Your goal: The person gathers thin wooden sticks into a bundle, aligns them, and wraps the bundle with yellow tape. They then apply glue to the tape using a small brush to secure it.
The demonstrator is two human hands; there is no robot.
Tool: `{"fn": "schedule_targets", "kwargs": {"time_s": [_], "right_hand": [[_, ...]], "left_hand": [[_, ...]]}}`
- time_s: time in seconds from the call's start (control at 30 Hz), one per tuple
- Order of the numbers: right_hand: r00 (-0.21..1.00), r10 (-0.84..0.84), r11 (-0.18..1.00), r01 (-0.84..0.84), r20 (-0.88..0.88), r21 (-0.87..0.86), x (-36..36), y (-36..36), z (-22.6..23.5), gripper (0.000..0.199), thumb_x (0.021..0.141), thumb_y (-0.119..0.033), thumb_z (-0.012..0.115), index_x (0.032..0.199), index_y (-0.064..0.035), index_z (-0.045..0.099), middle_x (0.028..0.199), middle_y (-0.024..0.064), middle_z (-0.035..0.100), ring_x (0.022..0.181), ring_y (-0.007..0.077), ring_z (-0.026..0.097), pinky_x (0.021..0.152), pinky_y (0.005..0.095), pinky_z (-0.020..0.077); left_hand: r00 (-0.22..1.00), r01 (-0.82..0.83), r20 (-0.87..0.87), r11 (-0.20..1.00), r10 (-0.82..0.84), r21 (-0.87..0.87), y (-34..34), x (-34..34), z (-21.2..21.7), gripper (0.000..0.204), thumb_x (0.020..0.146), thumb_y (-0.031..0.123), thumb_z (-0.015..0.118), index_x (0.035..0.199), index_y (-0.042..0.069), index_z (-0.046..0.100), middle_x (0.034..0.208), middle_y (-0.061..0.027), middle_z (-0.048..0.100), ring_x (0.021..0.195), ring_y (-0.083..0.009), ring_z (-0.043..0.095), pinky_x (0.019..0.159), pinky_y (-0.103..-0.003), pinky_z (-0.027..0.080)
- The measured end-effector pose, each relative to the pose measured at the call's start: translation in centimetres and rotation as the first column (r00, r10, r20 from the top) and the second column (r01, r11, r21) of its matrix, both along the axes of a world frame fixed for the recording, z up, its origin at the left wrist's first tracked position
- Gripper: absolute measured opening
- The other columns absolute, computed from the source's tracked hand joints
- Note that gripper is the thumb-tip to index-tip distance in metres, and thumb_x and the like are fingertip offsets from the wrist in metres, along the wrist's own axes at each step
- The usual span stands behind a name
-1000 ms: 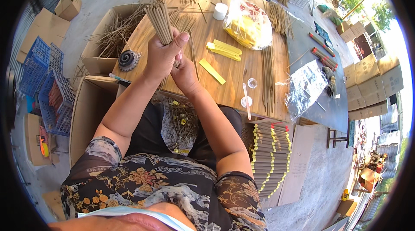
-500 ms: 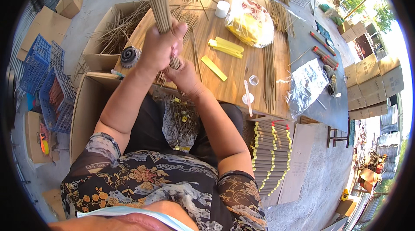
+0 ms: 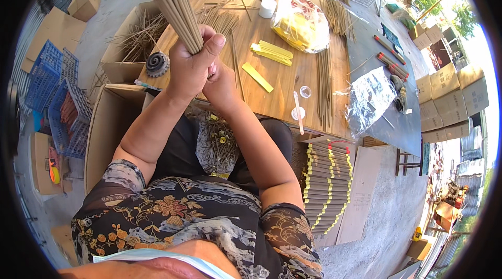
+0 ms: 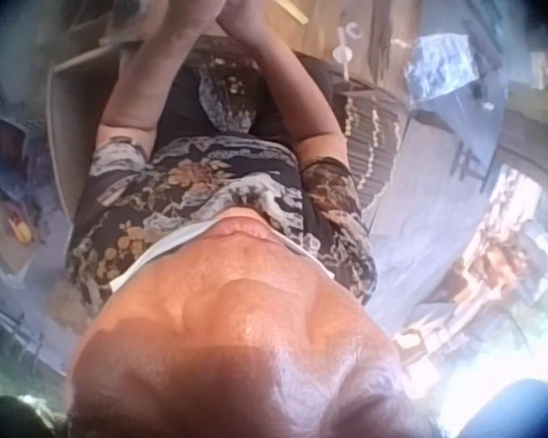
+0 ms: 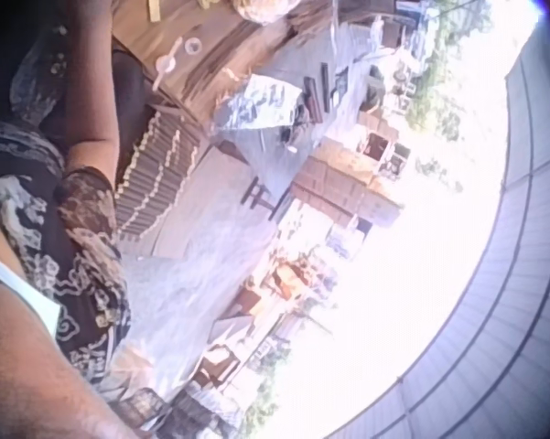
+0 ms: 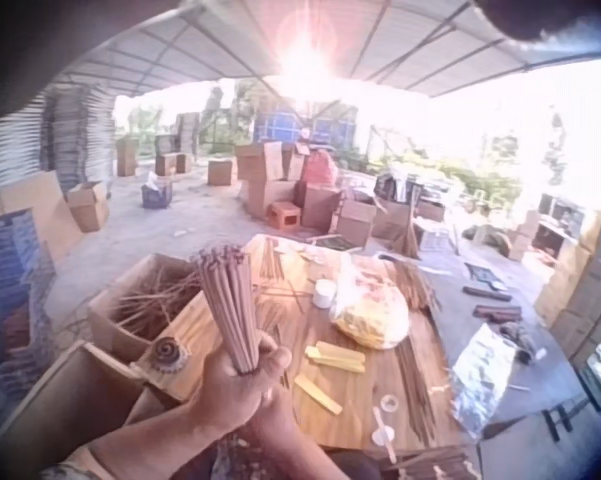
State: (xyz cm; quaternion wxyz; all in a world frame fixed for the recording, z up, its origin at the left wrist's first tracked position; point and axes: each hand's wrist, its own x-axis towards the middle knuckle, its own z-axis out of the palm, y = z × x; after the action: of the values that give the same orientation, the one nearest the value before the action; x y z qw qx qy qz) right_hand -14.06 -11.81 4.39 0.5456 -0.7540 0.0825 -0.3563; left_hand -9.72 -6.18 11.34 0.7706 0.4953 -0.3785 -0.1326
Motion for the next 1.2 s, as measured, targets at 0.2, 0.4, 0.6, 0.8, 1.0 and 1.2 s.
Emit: {"fn": "schedule_targets", "kwargs": {"time_s": [0.2, 0.4, 0.6, 0.8, 1.0, 1.2], "right_hand": [[0.994, -0.109, 0.993, 0.110, 0.007, -0.046, 2.4, -2.0, -5.6, 0.022, 0.083, -0.015, 0.053, 0.101, -0.0041, 0.054, 0.087, 0.0141, 0.062, 0.082, 0.0276, 0.060, 0.070, 0.0328, 0.0462], [0.990, -0.095, 0.991, 0.083, 0.103, 0.109, 2.8, -1.7, -6.9, 0.024, 0.083, -0.017, 0.054, 0.103, -0.0044, 0.053, 0.086, 0.0153, 0.061, 0.083, 0.0292, 0.061, 0.071, 0.0338, 0.0460], [0.989, -0.144, 0.988, 0.142, -0.035, -0.056, 0.4, -0.4, -6.6, 0.023, 0.078, -0.021, 0.061, 0.092, -0.0036, 0.055, 0.079, 0.0181, 0.058, 0.073, 0.0327, 0.059, 0.064, 0.0356, 0.0457], [0.953, -0.075, 0.953, -0.018, -0.294, -0.301, -5.3, -0.2, -4.3, 0.021, 0.076, -0.016, 0.062, 0.091, -0.0023, 0.056, 0.075, 0.0181, 0.058, 0.070, 0.0342, 0.058, 0.062, 0.0380, 0.0451], [0.975, 0.153, 0.936, -0.195, 0.161, 0.293, -9.2, -0.4, 6.6, 0.057, 0.077, -0.016, 0.067, 0.122, 0.0026, 0.037, 0.109, 0.0129, 0.053, 0.101, 0.0195, 0.051, 0.092, 0.0316, 0.0372], [0.943, 0.140, 0.859, -0.268, 0.303, 0.436, -10.0, 3.9, 11.2, 0.044, 0.080, -0.023, 0.063, 0.109, 0.0012, 0.042, 0.082, 0.0115, 0.061, 0.075, 0.0165, 0.059, 0.071, 0.0282, 0.0472]], "left_hand": [[0.998, -0.058, -0.012, 0.995, 0.059, 0.081, -2.3, 1.6, -4.1, 0.018, 0.082, 0.019, 0.064, 0.081, 0.004, 0.053, 0.058, 0.0043, 0.048, 0.047, -0.0018, 0.043, 0.042, -0.017, 0.036], [0.987, -0.160, 0.027, 0.975, 0.158, 0.153, -2.7, 1.0, -4.5, 0.016, 0.082, 0.018, 0.063, 0.081, 0.005, 0.054, 0.057, 0.0055, 0.046, 0.044, -0.0005, 0.040, 0.040, -0.016, 0.033], [0.995, -0.092, -0.029, 0.996, 0.092, 0.011, -0.6, 0.4, -0.3, 0.014, 0.084, 0.014, 0.060, 0.085, 0.002, 0.054, 0.056, 0.0031, 0.046, 0.042, -0.0026, 0.041, 0.038, -0.018, 0.033], [0.987, 0.057, -0.143, 0.992, -0.073, -0.112, 3.8, 0.1, 5.1, 0.012, 0.082, 0.010, 0.060, 0.086, 0.000, 0.054, 0.051, 0.0023, 0.042, 0.036, -0.0037, 0.036, 0.033, -0.018, 0.029], [0.974, 0.223, -0.055, 0.897, -0.219, 0.381, 6.5, -2.4, 4.2, 0.012, 0.084, 0.014, 0.057, 0.081, 0.002, 0.057, 0.055, 0.0024, 0.049, 0.041, -0.0030, 0.044, 0.038, -0.019, 0.035], [0.857, 0.361, 0.156, 0.789, -0.491, 0.498, 6.2, -6.2, 1.0, 0.013, 0.077, 0.004, 0.061, 0.089, 0.002, 0.056, 0.067, 0.0018, 0.053, 0.059, -0.0052, 0.051, 0.051, -0.021, 0.041]]}}
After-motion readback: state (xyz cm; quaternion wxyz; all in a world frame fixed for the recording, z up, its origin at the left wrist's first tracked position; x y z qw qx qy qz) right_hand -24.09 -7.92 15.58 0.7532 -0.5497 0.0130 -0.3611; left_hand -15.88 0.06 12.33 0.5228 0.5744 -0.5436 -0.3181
